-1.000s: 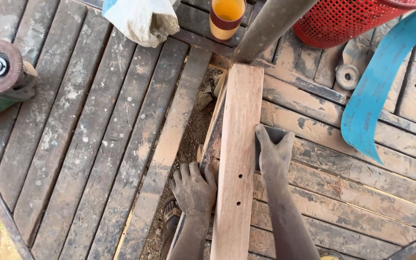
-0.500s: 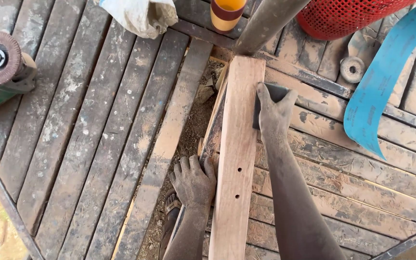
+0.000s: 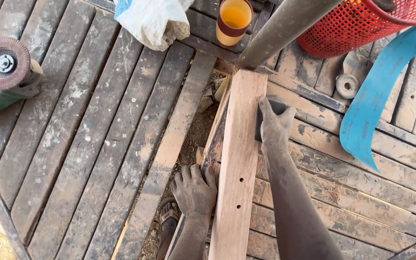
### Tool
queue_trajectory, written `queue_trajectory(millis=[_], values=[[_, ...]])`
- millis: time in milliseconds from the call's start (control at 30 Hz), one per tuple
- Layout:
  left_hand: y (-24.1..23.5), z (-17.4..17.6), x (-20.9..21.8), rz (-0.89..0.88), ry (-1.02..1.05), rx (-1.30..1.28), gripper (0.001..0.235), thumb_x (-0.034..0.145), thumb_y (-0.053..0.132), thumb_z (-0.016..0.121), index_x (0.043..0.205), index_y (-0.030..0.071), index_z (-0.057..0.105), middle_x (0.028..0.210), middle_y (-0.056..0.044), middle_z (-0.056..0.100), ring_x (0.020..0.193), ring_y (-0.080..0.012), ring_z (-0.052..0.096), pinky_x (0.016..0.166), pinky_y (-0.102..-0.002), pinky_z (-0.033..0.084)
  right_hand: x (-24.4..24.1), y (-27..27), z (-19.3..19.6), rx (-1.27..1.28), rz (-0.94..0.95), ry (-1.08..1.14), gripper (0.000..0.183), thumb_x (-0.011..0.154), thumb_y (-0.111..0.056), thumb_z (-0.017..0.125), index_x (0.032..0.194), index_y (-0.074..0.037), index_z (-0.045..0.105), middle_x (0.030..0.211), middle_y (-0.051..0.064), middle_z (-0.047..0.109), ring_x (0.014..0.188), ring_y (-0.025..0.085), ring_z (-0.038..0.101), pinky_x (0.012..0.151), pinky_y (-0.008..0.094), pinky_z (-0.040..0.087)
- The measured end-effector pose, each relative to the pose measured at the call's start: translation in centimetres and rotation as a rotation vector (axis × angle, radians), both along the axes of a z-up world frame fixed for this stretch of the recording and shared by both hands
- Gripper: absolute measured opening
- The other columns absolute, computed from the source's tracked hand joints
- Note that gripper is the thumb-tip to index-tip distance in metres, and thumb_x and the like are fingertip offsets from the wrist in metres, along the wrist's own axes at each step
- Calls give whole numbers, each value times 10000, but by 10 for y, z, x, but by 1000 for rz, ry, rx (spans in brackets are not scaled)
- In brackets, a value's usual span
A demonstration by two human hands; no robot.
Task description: Sanding a wooden beam by hand using a piece of sandpaper on a workshop table.
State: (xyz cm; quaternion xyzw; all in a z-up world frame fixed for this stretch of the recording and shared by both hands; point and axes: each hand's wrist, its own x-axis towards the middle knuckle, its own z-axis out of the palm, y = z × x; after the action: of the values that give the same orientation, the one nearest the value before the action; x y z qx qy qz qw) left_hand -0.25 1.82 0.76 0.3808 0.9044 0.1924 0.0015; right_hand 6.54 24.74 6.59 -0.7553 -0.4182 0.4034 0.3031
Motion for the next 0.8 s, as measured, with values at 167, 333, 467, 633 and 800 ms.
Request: queue_trajectory(millis=[167, 333, 467, 633, 800], values=[[-1, 5, -3, -7, 43, 38, 399, 937, 527, 603, 929, 133, 660, 868, -87, 578, 880, -316, 642, 827, -465, 535, -11, 6, 6, 17, -33, 3, 587, 859, -493, 833, 1075, -110, 443, 952, 118, 536, 936, 240, 605, 813, 385, 533], [9, -2, -7, 9, 73, 31, 391, 957, 536, 576, 913, 151, 631, 861, -78, 558, 857, -305, 637, 804, -457, 545, -15, 17, 5, -26, -68, -21, 614, 824, -486, 859, 1071, -94, 455, 946, 121, 540, 948, 255, 608, 808, 385, 526], [-9, 0, -6, 15, 72, 26, 421, 955, 560, 556, 905, 153, 650, 861, -62, 570, 856, -298, 649, 781, -453, 551, -29, -2, 19, 11, -129, 45, 566, 824, -441, 840, 1056, -104, 450, 961, 101, 536, 929, 217, 594, 839, 364, 513], [5, 0, -6, 7, 66, 38, 433, 930, 562, 590, 884, 136, 650, 856, -95, 578, 852, -332, 651, 776, -473, 554, -7, 18, -14, 33, -101, -41, 598, 799, -448, 897, 1031, -117, 456, 882, 104, 524, 862, 229, 608, 775, 360, 523], [1, 3, -3, 25, 26, 43, 423, 928, 540, 601, 932, 124, 676, 882, -88, 589, 862, -347, 660, 761, -498, 571, -16, 11, 0, -18, -98, -104, 608, 827, -516, 850, 1076, -153, 431, 939, 103, 546, 923, 239, 631, 820, 393, 553]])
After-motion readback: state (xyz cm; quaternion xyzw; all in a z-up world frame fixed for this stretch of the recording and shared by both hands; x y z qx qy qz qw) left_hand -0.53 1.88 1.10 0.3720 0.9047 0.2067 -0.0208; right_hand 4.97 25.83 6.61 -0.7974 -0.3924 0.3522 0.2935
